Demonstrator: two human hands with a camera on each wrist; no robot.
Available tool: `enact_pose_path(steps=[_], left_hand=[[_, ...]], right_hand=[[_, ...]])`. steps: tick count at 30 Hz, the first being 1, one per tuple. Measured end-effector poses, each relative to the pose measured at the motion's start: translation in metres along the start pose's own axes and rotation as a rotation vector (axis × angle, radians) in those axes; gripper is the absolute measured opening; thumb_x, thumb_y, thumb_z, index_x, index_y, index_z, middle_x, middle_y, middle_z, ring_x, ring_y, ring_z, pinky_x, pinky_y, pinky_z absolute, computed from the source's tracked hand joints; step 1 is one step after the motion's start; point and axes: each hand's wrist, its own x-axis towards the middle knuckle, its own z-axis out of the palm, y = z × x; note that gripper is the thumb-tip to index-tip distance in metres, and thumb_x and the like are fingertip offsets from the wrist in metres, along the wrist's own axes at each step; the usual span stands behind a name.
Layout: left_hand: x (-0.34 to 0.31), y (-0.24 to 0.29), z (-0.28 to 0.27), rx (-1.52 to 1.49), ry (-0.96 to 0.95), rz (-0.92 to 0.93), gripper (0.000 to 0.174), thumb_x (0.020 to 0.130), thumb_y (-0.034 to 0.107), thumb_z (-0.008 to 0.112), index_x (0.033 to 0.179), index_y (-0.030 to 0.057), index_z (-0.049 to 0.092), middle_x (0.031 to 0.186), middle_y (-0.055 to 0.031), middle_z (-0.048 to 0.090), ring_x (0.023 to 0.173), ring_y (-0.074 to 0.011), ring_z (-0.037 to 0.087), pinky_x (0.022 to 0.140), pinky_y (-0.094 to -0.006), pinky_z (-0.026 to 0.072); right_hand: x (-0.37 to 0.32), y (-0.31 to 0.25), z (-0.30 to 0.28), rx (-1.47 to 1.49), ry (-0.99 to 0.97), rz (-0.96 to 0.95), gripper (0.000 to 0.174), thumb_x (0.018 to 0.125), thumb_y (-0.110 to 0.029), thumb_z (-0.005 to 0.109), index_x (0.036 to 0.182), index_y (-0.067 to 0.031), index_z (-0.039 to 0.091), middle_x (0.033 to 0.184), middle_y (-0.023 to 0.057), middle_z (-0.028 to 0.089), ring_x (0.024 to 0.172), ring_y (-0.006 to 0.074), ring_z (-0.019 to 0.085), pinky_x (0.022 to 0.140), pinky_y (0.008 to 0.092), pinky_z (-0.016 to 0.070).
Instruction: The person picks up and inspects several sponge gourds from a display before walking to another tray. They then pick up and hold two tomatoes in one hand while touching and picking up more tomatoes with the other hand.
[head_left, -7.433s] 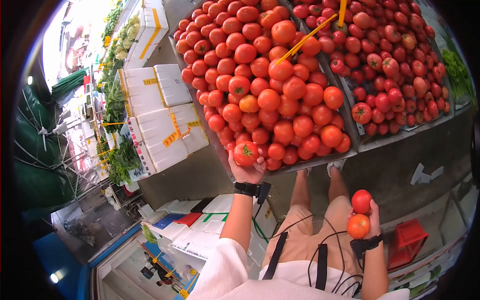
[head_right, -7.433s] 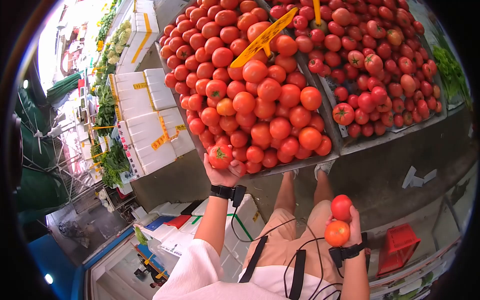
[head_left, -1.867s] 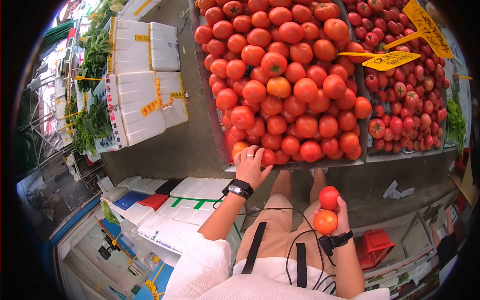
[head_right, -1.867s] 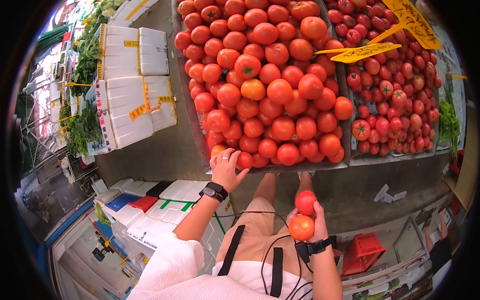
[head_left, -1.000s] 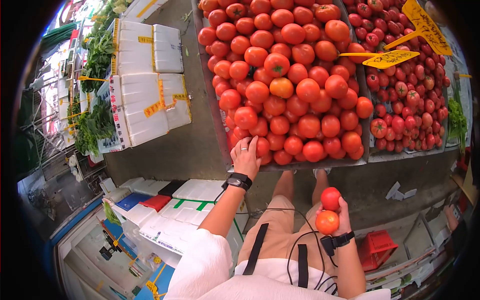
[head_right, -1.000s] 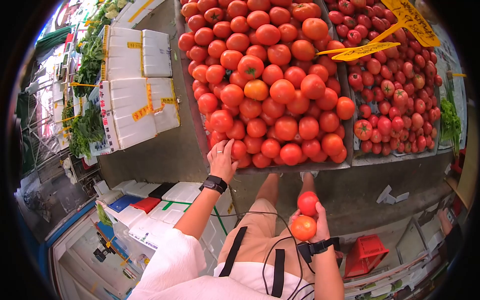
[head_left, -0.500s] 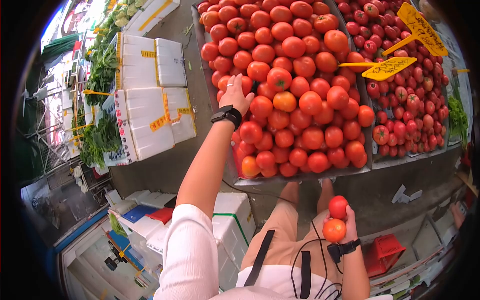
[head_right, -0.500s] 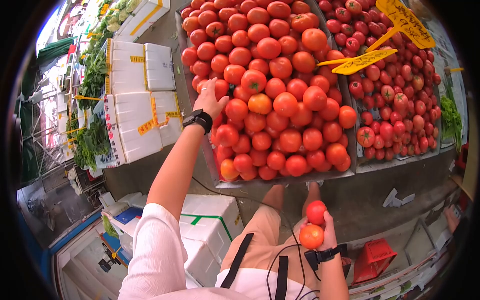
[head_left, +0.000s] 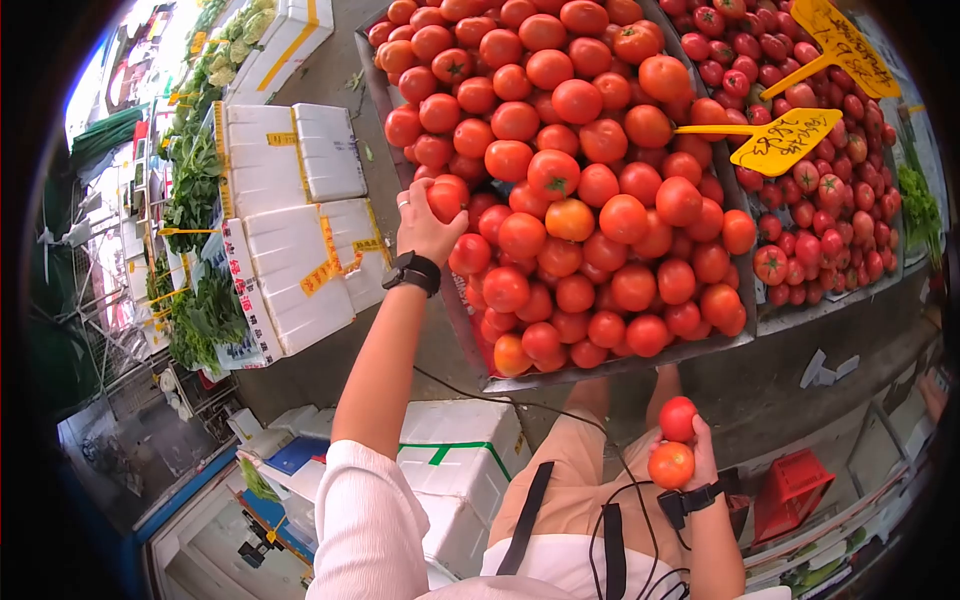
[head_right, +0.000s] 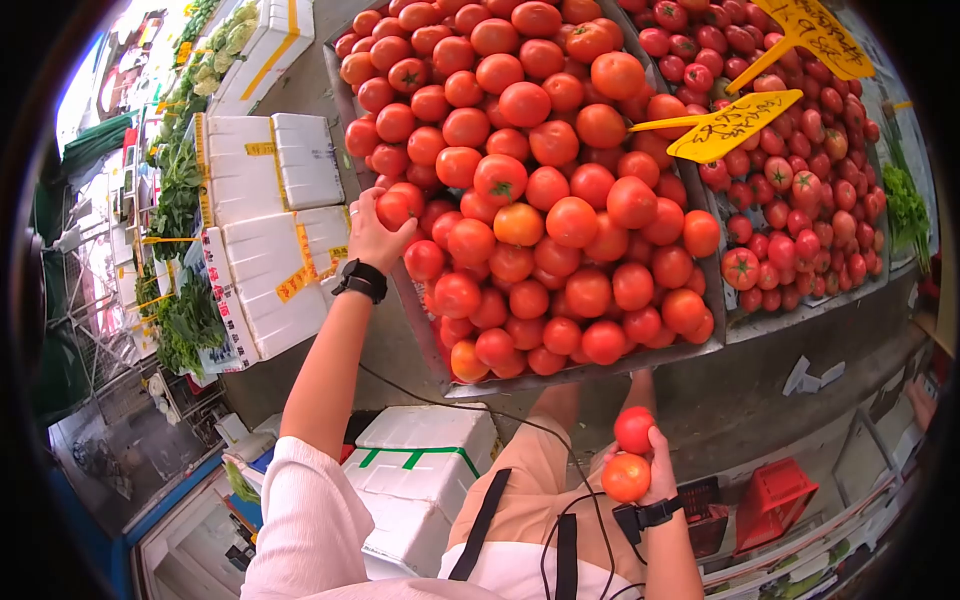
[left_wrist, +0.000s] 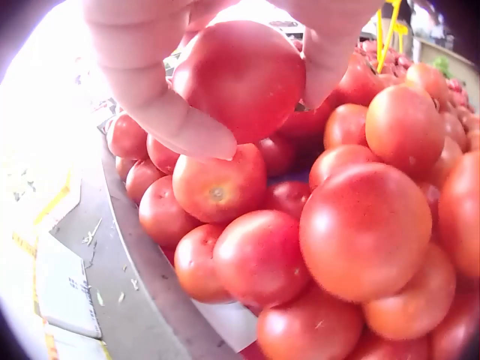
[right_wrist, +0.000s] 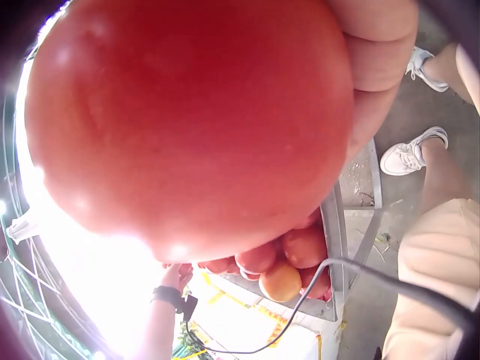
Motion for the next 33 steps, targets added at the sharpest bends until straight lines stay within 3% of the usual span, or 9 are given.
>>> enact_pose_path(steps=[3,7,10,14,18,21,24,29,33], left_hand=[[-0.003,0.005,-0.013,0.124,-0.087,-0.003,0.07,0.071,0.031,0.081,0.131,0.0129,0.048,0.129,-0.0197,0.049,0.115,-0.0399,0.052,0.099,-0.045,0.0464],[0.006,0.009,0.0,0.332,0.007,0.281,0.072,0.069,0.035,0.083,0.13,0.0163,0.051,0.127,-0.016,0.051,0.118,-0.0394,0.05,0.1,-0.0457,0.0432],[0.015,0.021,0.018,0.474,-0.013,0.322,0.072,0.069,0.037,0.083,0.131,0.0182,0.051,0.128,-0.0136,0.053,0.119,-0.037,0.049,0.102,-0.0479,0.0402],[0.024,0.033,0.037,0.464,-0.128,0.274,0.075,0.071,0.041,0.081,0.133,0.0125,0.05,0.129,-0.0135,0.054,0.12,-0.0354,0.048,0.101,-0.0489,0.0393],[0.029,0.035,0.046,0.362,-0.013,0.266,0.074,0.077,0.044,0.075,0.135,0.0088,0.046,0.131,-0.016,0.054,0.12,-0.036,0.052,0.101,-0.0485,0.0405],[0.047,0.047,0.058,0.191,-0.127,0.142,0.076,0.08,0.053,0.068,0.137,0.009,0.043,0.132,-0.0183,0.055,0.119,-0.0355,0.056,0.099,-0.0488,0.042],[0.057,0.074,0.057,0.258,-0.18,-0.039,0.083,0.079,0.064,0.063,0.137,0.009,0.042,0.13,-0.0193,0.057,0.117,-0.0349,0.059,0.098,-0.0484,0.0432],[0.064,0.087,0.05,0.284,-0.25,-0.166,0.091,0.072,0.067,0.067,0.135,0.0063,0.042,0.119,-0.0199,0.065,0.113,-0.0356,0.062,0.1,-0.0474,0.0405],[0.066,0.082,0.055,0.134,-0.179,-0.205,0.088,0.067,0.064,0.073,0.128,0.007,0.044,0.118,-0.0181,0.065,0.113,-0.0346,0.062,0.101,-0.047,0.0385]], right_hand=[[0.004,0.001,0.009,-0.014,0.0,0.006,0.056,0.088,-0.054,0.061,0.11,-0.0031,0.056,0.084,0.0151,0.065,0.076,0.0287,0.069,0.068,0.0385,0.0585],[0.005,0.001,0.017,-0.02,0.01,0.008,0.057,0.088,-0.055,0.062,0.11,-0.0031,0.056,0.085,0.0154,0.065,0.076,0.0293,0.069,0.069,0.0389,0.0586],[0.005,0.001,0.019,-0.015,0.006,0.005,0.057,0.088,-0.055,0.061,0.11,-0.0029,0.056,0.085,0.0155,0.065,0.077,0.0296,0.069,0.069,0.0392,0.0586],[0.004,0.001,0.019,-0.003,0.008,-0.014,0.057,0.088,-0.055,0.06,0.109,-0.0024,0.056,0.084,0.0155,0.065,0.077,0.0299,0.069,0.069,0.0395,0.0585],[0.004,0.002,0.014,-0.013,-0.016,-0.028,0.056,0.089,-0.055,0.059,0.108,-0.002,0.057,0.084,0.0153,0.065,0.077,0.0299,0.069,0.069,0.0396,0.0583],[0.004,0.001,0.014,-0.006,-0.003,-0.033,0.056,0.089,-0.055,0.059,0.107,-0.0019,0.057,0.084,0.015,0.065,0.077,0.03,0.069,0.07,0.0398,0.0582],[0.003,0.002,0.016,0.022,0.018,-0.021,0.057,0.089,-0.055,0.058,0.107,-0.0019,0.057,0.084,0.0151,0.065,0.077,0.0301,0.068,0.07,0.0401,0.0579],[0.002,0.002,0.02,0.05,-0.036,0.035,0.058,0.089,-0.057,0.058,0.107,-0.0019,0.057,0.086,0.0152,0.065,0.079,0.0298,0.068,0.07,0.0411,0.0575],[0.002,0.004,0.029,0.006,-0.005,-0.013,0.058,0.089,-0.058,0.057,0.105,-0.002,0.058,0.086,0.0142,0.065,0.079,0.0294,0.068,0.07,0.0407,0.0573]])
